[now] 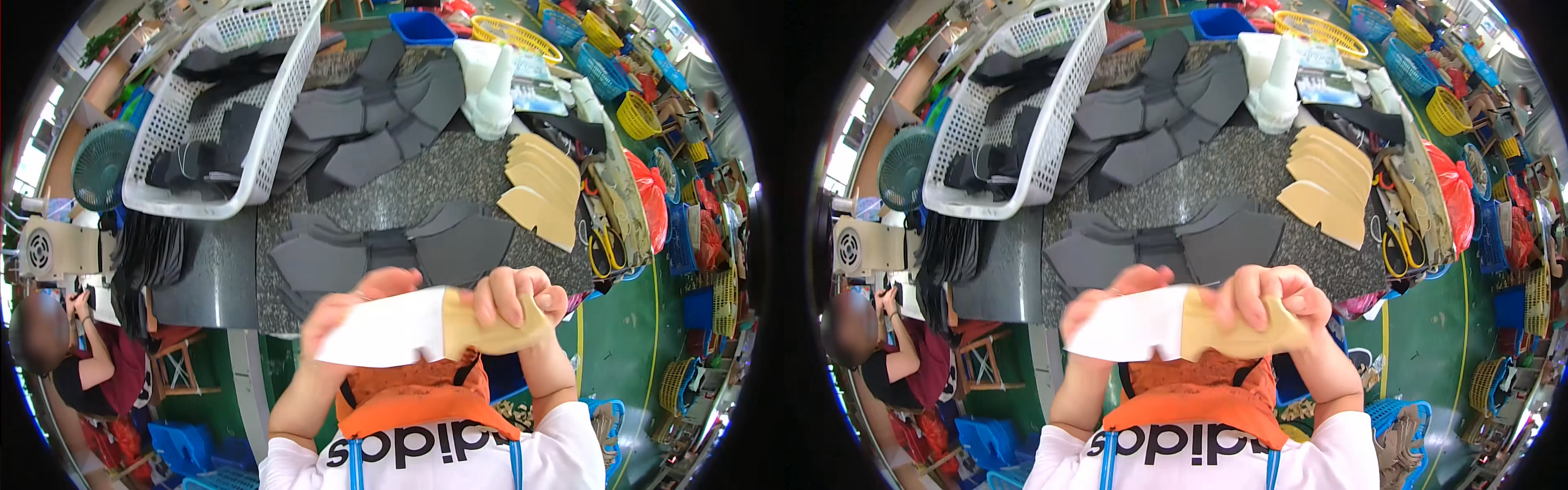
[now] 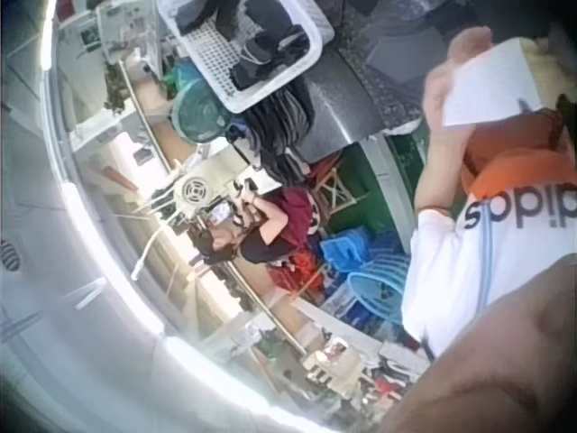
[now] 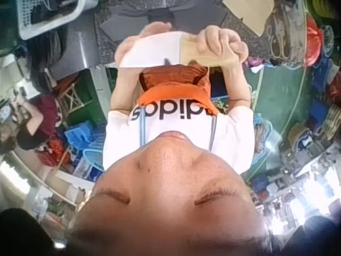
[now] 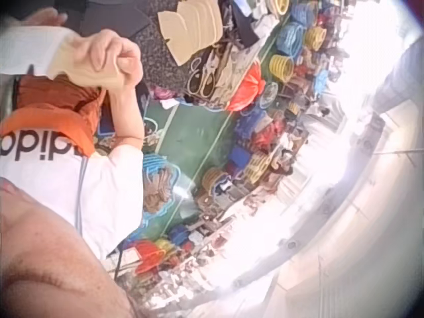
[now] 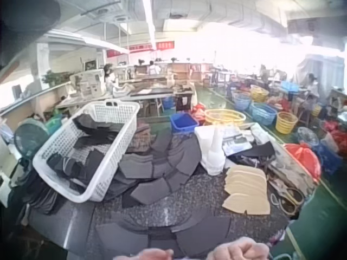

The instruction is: The person peels protective backing from adhesive foam inserts and presses them onto shoe components by hand.

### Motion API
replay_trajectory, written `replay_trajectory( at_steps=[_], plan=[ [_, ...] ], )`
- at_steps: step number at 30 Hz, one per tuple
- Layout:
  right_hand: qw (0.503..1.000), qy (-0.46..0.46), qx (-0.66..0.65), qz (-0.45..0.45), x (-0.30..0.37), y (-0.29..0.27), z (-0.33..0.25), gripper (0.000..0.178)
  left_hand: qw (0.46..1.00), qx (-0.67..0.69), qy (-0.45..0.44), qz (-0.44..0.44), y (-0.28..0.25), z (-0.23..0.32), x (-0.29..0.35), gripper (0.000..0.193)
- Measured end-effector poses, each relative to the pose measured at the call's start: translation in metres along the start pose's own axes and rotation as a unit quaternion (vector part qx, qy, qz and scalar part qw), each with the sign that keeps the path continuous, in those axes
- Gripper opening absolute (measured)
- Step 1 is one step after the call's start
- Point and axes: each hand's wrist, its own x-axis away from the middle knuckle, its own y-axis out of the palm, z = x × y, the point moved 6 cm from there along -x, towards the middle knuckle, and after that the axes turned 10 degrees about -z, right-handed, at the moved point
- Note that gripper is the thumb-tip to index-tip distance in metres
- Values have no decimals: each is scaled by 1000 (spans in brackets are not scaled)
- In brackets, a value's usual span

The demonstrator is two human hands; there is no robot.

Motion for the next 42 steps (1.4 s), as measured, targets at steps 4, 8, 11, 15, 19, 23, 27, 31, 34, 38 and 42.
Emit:
replay_trajectory(
  at_steps=[4, 8, 11, 15, 19, 23, 27, 31, 34, 38, 42],
  plan=[
    [766, 490, 414, -36, 35, -25, 30, 19, 956, -276, 90, -40, -14, 37, 16, 37],
    [760, 321, 564, -29, 5, -2, 44, 19, 710, -692, -29, -126, 28, 9, 5, 29],
    [652, 317, 686, -54, -7, -11, 39, 21, 807, -556, -199, 22, 4, 8, -1, 39],
    [615, 365, 672, 192, -12, -62, 12, 27, 859, -464, -182, 117, -56, 30, -24, 44],
    [587, 409, 677, 171, -5, -79, 18, 25, 800, -555, -192, 121, -82, 26, -21, 36],
    [563, 387, 718, 135, -10, -81, 19, 33, 763, -606, -198, 106, -74, 25, -27, 26],
    [397, 319, 860, 39, -15, -73, 18, 42, 337, -915, -216, -43, -47, 38, -51, 37],
    [302, 394, 867, 36, -19, -70, 14, 47, 492, -834, -172, -182, -45, 21, -101, 60],
    [388, 268, 880, 59, 15, -77, 6, 48, 437, -788, -374, -218, -98, -30, -101, 85],
    [492, 197, 833, 160, 64, -90, -9, 35, 407, -789, -384, -255, -81, -44, -62, 84],
    [569, 158, 736, 332, 86, -100, -41, 31, 498, -806, -245, -207, -37, -53, -33, 74]
  ],
)
